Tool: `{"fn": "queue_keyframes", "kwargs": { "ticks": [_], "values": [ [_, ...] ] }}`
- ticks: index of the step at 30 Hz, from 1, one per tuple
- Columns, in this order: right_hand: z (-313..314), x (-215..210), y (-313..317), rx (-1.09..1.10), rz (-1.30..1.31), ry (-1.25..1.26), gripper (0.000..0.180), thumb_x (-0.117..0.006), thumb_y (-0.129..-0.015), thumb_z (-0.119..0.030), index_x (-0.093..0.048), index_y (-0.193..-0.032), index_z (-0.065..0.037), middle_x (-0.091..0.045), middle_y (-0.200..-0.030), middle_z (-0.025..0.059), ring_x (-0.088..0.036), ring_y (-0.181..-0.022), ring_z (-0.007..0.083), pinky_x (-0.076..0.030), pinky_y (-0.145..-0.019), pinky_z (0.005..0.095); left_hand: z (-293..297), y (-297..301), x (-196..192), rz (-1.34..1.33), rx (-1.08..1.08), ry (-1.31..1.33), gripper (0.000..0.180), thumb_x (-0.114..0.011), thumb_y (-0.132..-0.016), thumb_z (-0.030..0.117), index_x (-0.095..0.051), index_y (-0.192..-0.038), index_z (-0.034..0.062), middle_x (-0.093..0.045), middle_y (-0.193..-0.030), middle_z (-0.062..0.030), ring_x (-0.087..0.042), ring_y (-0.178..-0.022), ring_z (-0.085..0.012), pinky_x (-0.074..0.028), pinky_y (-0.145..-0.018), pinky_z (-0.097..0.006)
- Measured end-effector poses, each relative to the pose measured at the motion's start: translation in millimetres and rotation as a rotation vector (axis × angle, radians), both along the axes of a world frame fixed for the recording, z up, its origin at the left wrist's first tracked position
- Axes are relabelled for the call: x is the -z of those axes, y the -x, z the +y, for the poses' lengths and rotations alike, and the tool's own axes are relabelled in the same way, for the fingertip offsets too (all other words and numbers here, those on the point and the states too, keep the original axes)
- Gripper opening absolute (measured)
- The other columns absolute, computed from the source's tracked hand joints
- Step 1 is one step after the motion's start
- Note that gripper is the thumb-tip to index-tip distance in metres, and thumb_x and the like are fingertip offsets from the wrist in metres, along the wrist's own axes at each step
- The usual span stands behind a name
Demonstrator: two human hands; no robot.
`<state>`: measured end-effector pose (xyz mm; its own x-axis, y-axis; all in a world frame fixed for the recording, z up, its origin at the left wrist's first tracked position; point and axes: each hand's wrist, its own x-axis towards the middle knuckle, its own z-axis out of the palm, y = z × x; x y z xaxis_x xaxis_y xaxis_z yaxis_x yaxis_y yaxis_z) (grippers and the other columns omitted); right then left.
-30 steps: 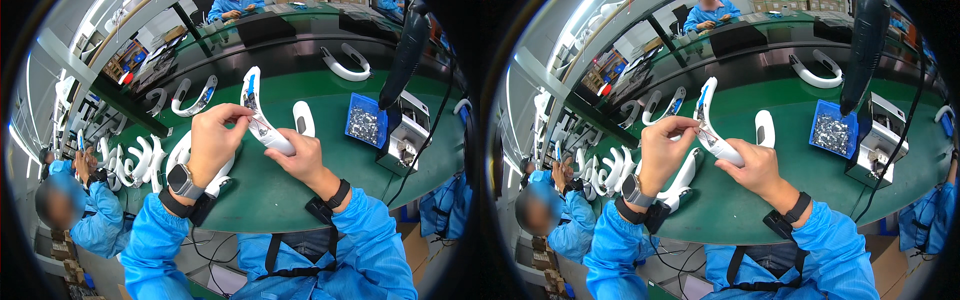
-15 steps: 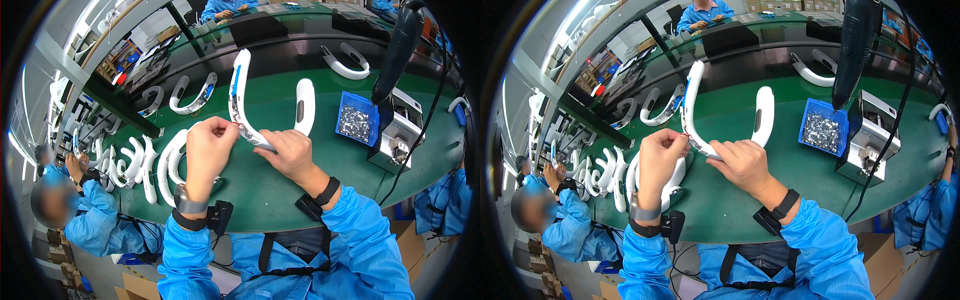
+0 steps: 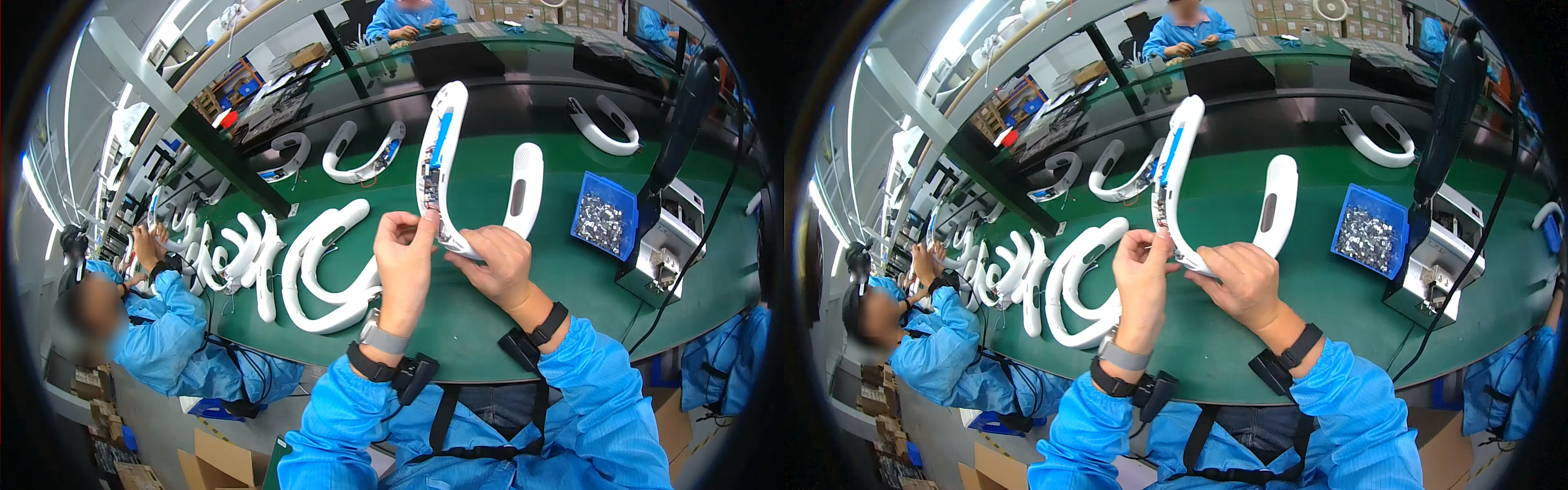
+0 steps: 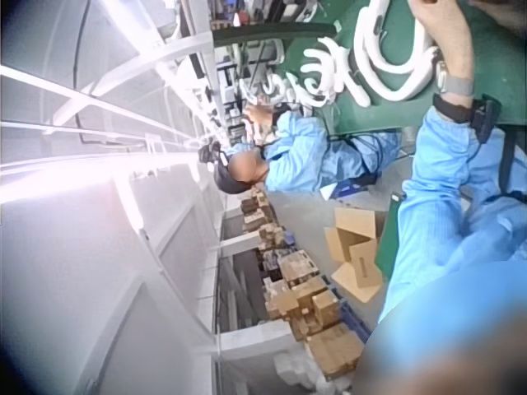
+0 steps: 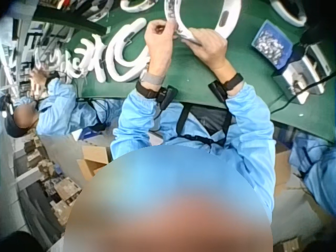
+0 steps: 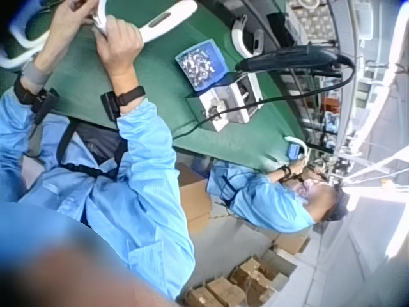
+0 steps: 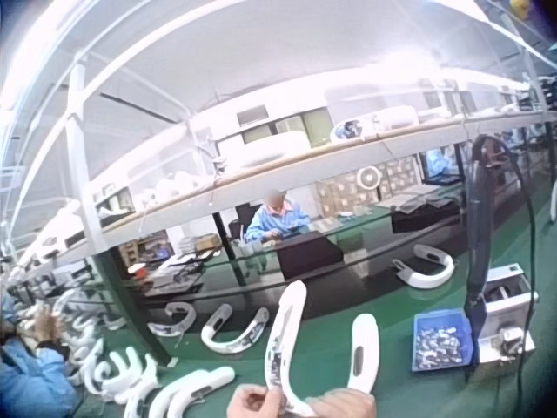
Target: Assembling a U-shaped portable neck fan by inserting components and securing them with a power screwdriver.
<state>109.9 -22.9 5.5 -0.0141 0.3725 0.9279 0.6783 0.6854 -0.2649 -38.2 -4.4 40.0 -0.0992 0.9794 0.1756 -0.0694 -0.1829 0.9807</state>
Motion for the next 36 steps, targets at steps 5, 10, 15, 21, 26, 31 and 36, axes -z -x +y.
{"fn": "queue_keyframes", "kwargs": {
  "ticks": [5,10,15,21,26,31,36],
  "values": [
    [-4,1,2,-0.052,0.028,0.096,0.041,-0.086,-0.067,-0.023,-0.066,-0.099,-0.006,-0.064,-0.071,0.0078,-0.063,-0.061,0.0263,-0.05,-0.054,0.0365,-1,-26,-14,-0.362,0.151,0.026,0.026,-0.056,-0.101,0.024,-0.06,-0.098,-0.0015,-0.067,-0.089,-0.0093,-0.067,-0.08,-0.0174,-0.056,-0.067,-0.031],
    [-5,4,6,-0.145,0.155,0.099,0.041,-0.087,-0.069,-0.025,-0.068,-0.099,-0.006,-0.065,-0.069,0.0092,-0.065,-0.057,0.0274,-0.051,-0.052,0.0364,0,-28,-16,-0.363,0.157,0.163,0.026,-0.052,-0.101,0.022,-0.06,-0.095,-0.0023,-0.064,-0.074,-0.0106,-0.066,-0.068,-0.02,-0.056,-0.065,-0.032],
    [-6,10,3,-0.146,0.21,0.185,0.042,-0.089,-0.068,-0.027,-0.065,-0.095,-0.006,-0.069,-0.075,0.0112,-0.069,-0.063,0.0284,-0.054,-0.057,0.0355,-6,-26,-18,-0.285,0.188,0.153,0.027,-0.051,-0.102,0.02,-0.063,-0.105,-0.0037,-0.067,-0.08,-0.0106,-0.067,-0.073,-0.018,-0.056,-0.068,-0.03],
    [-6,6,3,-0.167,0.214,0.134,0.041,-0.089,-0.069,-0.025,-0.065,-0.096,-0.006,-0.069,-0.074,0.0107,-0.068,-0.063,0.0285,-0.053,-0.056,0.0356,-9,-25,-24,-0.251,0.239,0.083,0.028,-0.051,-0.102,0.019,-0.063,-0.11,-0.0041,-0.07,-0.085,-0.0121,-0.068,-0.075,-0.0168,-0.056,-0.069,-0.029],
    [-4,3,3,-0.182,0.156,0.088,0.039,-0.088,-0.069,-0.024,-0.065,-0.095,-0.007,-0.067,-0.073,0.0097,-0.067,-0.06,0.0269,-0.052,-0.054,0.035,-2,-24,-21,-0.304,0.221,0.179,0.024,-0.052,-0.101,0.02,-0.062,-0.098,-0.0022,-0.069,-0.078,-0.0113,-0.067,-0.068,-0.0167,-0.056,-0.065,-0.029],
    [-5,5,2,-0.151,0.128,0.097,0.038,-0.088,-0.069,-0.023,-0.065,-0.094,-0.007,-0.066,-0.071,0.0088,-0.066,-0.059,0.0264,-0.051,-0.053,0.0347,-6,-26,-16,-0.318,0.21,0.147,0.026,-0.052,-0.102,0.021,-0.063,-0.101,-0.0029,-0.069,-0.078,-0.0107,-0.067,-0.069,-0.016,-0.055,-0.065,-0.028],
    [-5,5,3,-0.175,0.199,0.101,0.038,-0.088,-0.068,-0.022,-0.065,-0.094,-0.008,-0.066,-0.073,0.0092,-0.066,-0.06,0.027,-0.051,-0.054,0.0346,-20,-29,-28,-0.319,0.225,0.079,0.031,-0.051,-0.103,0.022,-0.063,-0.111,-0.0052,-0.07,-0.08,-0.0107,-0.067,-0.072,-0.0152,-0.054,-0.066,-0.026]
  ]
}}
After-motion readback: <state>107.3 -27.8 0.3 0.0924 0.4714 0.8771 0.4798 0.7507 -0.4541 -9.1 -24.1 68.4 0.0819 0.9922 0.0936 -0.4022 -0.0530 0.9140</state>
